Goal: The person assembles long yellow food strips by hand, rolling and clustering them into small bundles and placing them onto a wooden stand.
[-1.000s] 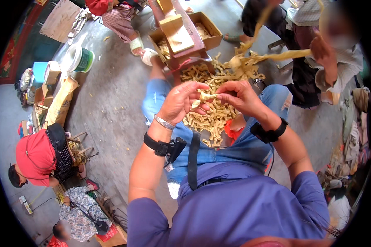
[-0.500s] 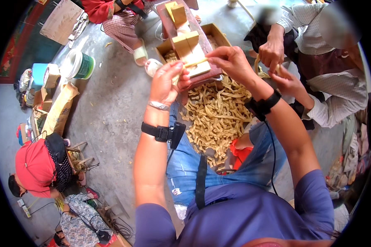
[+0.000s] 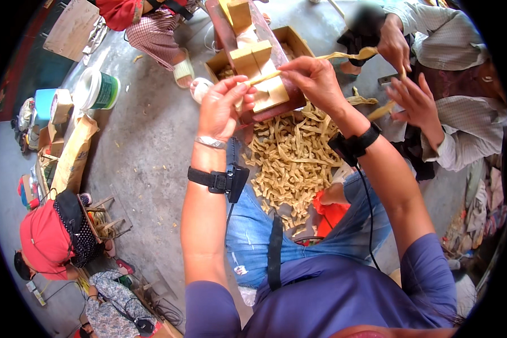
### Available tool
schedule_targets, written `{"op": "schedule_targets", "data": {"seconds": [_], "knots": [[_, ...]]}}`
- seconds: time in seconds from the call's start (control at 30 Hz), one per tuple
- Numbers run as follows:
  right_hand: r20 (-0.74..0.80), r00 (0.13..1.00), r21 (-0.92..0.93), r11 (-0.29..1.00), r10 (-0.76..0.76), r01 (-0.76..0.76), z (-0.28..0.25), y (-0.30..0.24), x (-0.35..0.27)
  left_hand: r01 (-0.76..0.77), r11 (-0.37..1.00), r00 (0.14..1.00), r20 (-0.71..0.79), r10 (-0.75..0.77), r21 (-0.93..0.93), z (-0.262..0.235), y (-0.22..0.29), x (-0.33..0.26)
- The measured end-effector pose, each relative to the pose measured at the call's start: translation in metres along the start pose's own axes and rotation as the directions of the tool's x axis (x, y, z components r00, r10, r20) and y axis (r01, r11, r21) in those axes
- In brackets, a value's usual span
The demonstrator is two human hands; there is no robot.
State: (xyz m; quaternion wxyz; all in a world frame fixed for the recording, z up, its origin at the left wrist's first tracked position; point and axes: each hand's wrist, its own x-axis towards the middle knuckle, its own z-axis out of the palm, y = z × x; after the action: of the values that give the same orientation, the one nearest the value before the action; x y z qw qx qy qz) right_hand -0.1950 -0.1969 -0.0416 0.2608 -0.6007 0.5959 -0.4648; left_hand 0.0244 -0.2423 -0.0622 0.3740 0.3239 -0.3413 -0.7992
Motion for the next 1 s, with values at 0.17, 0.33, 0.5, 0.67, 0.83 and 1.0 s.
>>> {"op": "schedule_targets", "data": {"seconds": [0.17, 0.33, 0.5, 0.67, 0.83, 1.0], "knots": [[-0.031, 0.999, -0.063, 0.998, -0.027, 0.025, 0.009, 0.002, 0.0, 0.018, 1.0, 1.0, -0.011, -0.018, -0.019, -0.005, -0.006, 0.003], [-0.036, 0.995, -0.302, 0.95, -0.095, 0.079, 0.015, 0.007, 0.0, 0.016, 0.998, 0.999, -0.032, -0.018, -0.056, -0.012, -0.008, -0.007], [-0.106, 0.994, -0.054, 0.999, -0.013, 0.007, -0.008, -0.018, -0.022, 0.076, 0.982, 0.991, 0.119, -0.055, -0.175, 0.01, -0.008, -0.041], [-0.088, 0.995, 0.394, 0.919, 0.056, -0.017, -0.037, -0.047, -0.063, 0.145, 0.987, 0.979, 0.156, -0.133, -0.071, 0.036, -0.027, -0.081], [-0.065, 0.998, 0.364, 0.93, -0.019, 0.041, -0.052, -0.08, -0.132, 0.225, 0.788, 0.955, 0.031, -0.295, 0.572, 0.067, -0.066, -0.123], [0.099, 0.839, 0.052, 0.845, -0.535, 0.533, -0.029, -0.127, -0.223, 0.26, 0.965, 0.958, 0.111, -0.263, 0.04, 0.127, -0.06, -0.182]]}}
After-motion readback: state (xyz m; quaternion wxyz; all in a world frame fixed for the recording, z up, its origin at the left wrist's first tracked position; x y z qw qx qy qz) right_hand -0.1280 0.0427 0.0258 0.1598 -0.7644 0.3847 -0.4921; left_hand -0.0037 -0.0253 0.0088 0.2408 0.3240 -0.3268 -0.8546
